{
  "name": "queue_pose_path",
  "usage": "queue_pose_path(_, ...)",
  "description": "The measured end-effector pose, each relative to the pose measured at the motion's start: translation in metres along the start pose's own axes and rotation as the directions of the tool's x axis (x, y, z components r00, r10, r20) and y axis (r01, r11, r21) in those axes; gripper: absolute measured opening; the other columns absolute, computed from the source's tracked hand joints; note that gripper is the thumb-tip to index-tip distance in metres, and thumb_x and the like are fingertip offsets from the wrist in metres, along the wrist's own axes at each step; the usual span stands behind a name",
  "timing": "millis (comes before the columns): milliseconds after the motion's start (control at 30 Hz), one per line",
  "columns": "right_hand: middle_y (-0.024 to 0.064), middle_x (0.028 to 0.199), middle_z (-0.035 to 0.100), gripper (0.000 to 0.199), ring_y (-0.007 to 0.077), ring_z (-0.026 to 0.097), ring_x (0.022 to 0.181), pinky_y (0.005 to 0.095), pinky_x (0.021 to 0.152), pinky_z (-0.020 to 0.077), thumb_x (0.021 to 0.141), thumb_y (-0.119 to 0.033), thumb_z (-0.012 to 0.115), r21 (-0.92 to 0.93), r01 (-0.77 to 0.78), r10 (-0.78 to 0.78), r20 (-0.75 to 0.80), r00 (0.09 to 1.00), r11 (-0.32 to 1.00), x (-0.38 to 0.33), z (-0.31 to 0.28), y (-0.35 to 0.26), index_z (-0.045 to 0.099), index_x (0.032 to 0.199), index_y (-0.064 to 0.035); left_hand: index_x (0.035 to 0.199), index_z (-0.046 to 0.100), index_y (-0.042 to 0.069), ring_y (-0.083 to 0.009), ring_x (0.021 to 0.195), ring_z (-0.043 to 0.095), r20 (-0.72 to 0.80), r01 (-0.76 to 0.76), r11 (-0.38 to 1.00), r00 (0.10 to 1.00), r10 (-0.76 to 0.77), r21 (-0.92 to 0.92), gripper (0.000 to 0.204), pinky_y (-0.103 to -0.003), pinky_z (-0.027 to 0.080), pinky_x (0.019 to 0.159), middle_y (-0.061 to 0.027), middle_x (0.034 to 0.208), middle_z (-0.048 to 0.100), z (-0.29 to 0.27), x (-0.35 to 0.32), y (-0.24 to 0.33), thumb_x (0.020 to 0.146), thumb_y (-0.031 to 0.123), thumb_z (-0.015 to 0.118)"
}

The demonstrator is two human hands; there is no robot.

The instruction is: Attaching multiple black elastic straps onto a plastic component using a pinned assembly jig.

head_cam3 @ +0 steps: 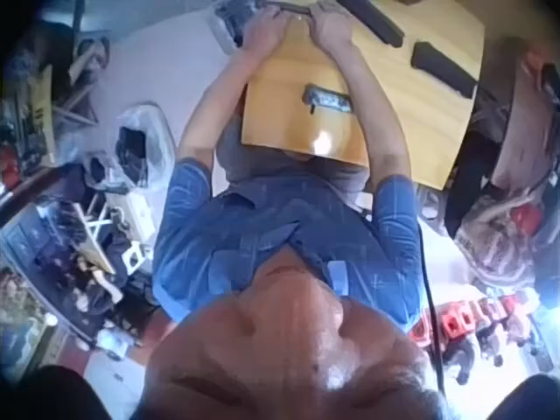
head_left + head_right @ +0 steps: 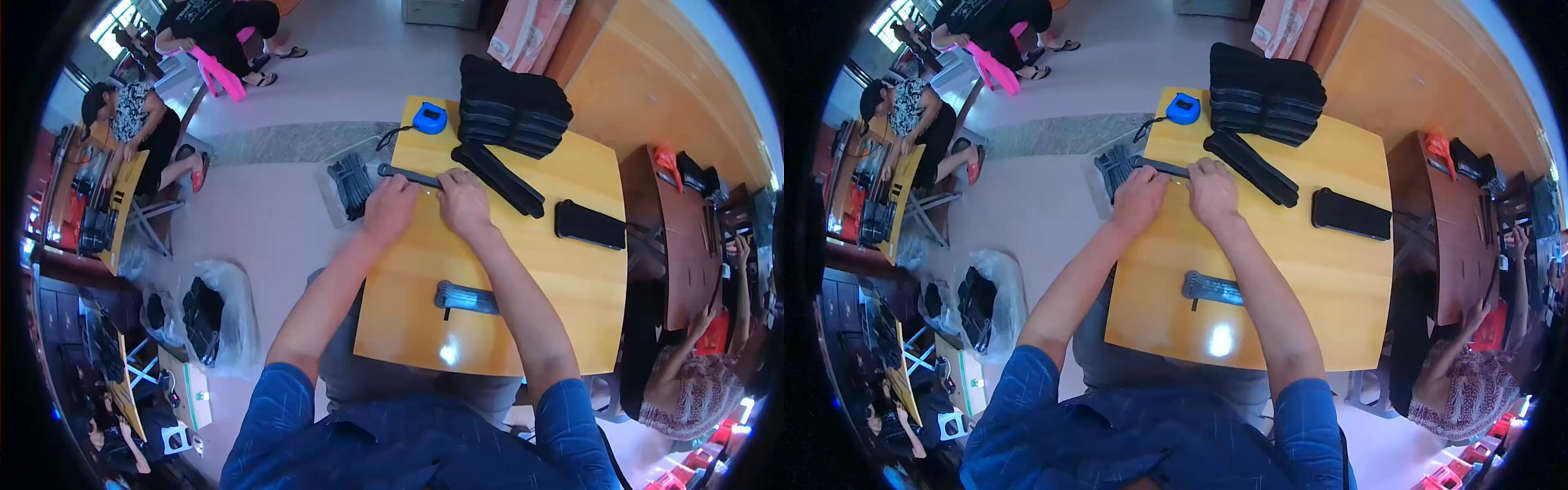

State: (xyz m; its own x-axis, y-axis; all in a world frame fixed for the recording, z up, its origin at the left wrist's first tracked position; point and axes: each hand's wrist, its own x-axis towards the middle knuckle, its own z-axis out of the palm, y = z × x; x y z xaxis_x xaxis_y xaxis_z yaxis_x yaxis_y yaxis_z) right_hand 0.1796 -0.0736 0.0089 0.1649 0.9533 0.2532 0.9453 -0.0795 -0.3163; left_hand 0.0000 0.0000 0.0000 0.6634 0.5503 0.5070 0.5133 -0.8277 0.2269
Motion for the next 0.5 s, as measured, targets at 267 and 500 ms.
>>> queue_pose_path(267,0.0117,0.106,0.07,0.016,0.033,0.068,0.103,0.0453,0.089,0.0549,0.095,-0.019,0.068,0.029,-0.014,0.017,-0.111,0.994,0.999,-0.004,-0.001,0.001,0.068,0.106,-0.0075,0.094,0.061,0.008,-0.0323,0.089,0.063,0.041,-0.076,0.994,0.997,0.073,0.074,0.009,-0.045,0.055,0.076,-0.0097,0.091,0.057,-0.008,-0.01,-0.007,0.087,0.012,0.064)
queue_pose_path(500,0.0201,0.098,0.073,0.016,0.041,0.071,0.089,0.0505,0.078,0.0563,0.1,-0.018,0.063,0.278,-0.124,0.159,-0.105,0.982,0.953,-0.096,-0.083,-0.039,0.067,0.108,-0.0048,0.103,0.057,0.003,-0.0406,0.091,0.066,0.079,0.312,0.885,0.949,-0.304,-0.346,0.009,-0.05,0.052,0.076,-0.0155,0.094,0.065,-0.077,-0.08,0.05,0.099,0.01,0.058)
